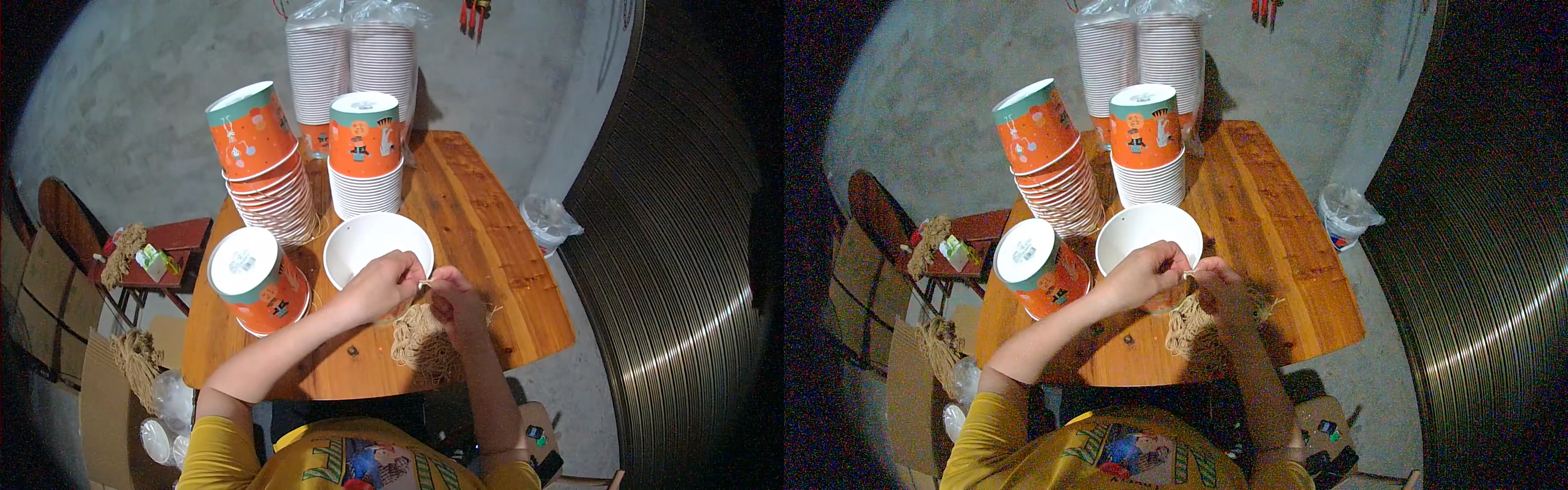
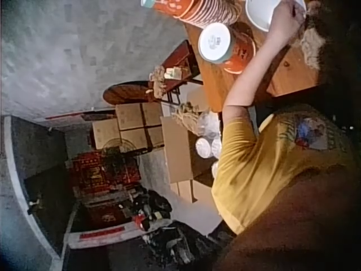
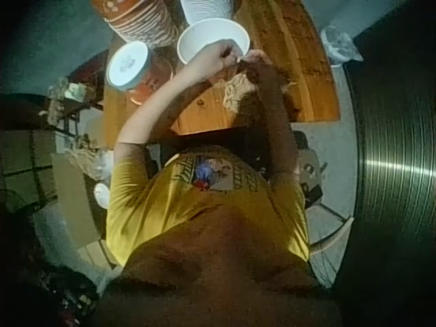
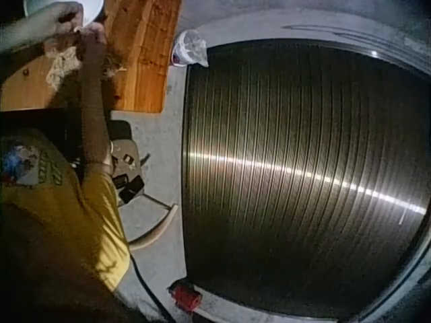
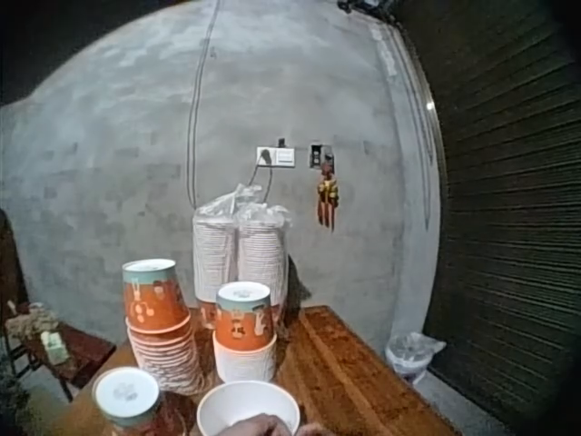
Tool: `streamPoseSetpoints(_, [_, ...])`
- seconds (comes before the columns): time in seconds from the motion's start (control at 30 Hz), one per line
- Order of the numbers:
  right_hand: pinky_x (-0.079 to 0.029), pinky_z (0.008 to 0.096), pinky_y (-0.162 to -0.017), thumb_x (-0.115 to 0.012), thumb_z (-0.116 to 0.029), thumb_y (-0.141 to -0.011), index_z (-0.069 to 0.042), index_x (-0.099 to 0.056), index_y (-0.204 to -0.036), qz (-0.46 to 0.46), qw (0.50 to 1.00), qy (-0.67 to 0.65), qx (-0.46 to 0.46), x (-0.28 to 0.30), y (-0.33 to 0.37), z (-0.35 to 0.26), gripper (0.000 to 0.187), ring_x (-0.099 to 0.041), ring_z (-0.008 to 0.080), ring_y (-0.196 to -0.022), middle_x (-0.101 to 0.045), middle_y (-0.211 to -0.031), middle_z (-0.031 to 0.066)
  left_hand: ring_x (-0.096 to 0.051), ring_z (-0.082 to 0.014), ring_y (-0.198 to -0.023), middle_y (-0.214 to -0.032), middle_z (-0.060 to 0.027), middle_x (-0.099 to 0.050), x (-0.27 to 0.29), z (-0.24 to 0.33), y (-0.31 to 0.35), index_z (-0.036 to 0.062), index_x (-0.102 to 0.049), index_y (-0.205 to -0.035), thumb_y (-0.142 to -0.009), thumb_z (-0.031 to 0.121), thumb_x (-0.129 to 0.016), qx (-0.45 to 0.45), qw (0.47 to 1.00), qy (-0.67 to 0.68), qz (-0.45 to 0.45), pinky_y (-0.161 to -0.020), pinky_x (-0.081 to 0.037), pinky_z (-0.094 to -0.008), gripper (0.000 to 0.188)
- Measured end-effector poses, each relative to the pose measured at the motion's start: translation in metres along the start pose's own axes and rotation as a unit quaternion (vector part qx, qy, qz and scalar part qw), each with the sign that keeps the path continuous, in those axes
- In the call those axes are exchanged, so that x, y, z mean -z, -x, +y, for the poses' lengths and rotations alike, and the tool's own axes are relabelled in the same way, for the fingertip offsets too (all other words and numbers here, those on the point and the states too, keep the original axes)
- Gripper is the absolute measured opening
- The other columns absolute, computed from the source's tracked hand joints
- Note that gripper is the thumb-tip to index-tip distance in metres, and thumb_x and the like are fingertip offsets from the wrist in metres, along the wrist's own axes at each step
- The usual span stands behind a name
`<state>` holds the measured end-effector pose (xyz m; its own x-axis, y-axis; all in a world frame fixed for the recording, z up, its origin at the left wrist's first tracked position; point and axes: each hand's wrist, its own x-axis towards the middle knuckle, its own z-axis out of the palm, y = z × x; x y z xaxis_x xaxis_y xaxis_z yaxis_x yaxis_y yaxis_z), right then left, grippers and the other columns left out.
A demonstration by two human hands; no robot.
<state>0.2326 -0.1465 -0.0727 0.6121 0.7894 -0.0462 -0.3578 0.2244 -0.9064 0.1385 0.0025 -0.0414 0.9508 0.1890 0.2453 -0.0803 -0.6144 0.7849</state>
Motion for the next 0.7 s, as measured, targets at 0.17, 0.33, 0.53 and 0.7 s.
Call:
streamPoseSetpoints(0.17, [-0.027,0.0198,-0.043,-0.057,-0.012,-0.086,-0.012,-0.052,-0.088,-0.006,1.0,-0.026,0.015,0.01,-0.001,0.008,0.005,-0.034,0.0047,-0.049,-0.037,-0.059,-0.0059,-0.058,-0.016,-0.076,-0.08,-0.0089,-0.06,0.002,0.006,0.0,0.0008,-0.057,-0.09,-0.084,0.009,-0.056,0.045,0.999,-0.03,-0.001,-0.072,-0.047,-0.0292,0.01])
streamPoseSetpoints(0.33, [-0.031,0.0205,-0.045,-0.059,-0.01,-0.086,-0.012,-0.054,-0.097,0.058,0.99,0.058,0.117,0.009,-0.001,0.013,0.012,-0.039,0.0055,-0.052,-0.041,-0.061,-0.0046,-0.06,-0.0174,-0.078,-0.082,-0.0109,-0.062,0.002,0.01,0.001,0.0006,-0.057,-0.091,-0.085,0.011,-0.057,0.07,0.998,-0.008,-0.003,-0.073,-0.047,-0.0305,0.012])
streamPoseSetpoints(0.53, [-0.034,0.0233,-0.046,-0.062,-0.01,-0.085,-0.008,-0.06,-0.097,0.025,0.909,0.365,0.199,-0.014,0.013,-0.01,0.012,-0.042,0.005,-0.051,-0.048,-0.059,-0.003,-0.061,-0.0271,-0.078,-0.084,-0.0157,-0.061,-0.001,0.008,0.004,-0.0006,-0.058,-0.087,-0.084,0.011,-0.056,0.011,0.998,-0.047,0.044,-0.072,-0.048,-0.0354,0.012])
streamPoseSetpoints(0.7, [-0.042,0.0307,-0.049,-0.063,-0.012,-0.084,-0.006,-0.059,-0.089,0.102,0.773,0.531,0.331,-0.013,0.012,-0.006,0.009,-0.054,0.0161,-0.051,-0.055,-0.06,0.0085,-0.057,-0.0332,-0.079,-0.082,-0.0187,-0.057,-0.005,0.013,0.006,-0.0013,-0.057,-0.083,-0.083,0.009,-0.055,-0.061,0.992,-0.065,0.091,-0.072,-0.046,-0.0401,0.01])
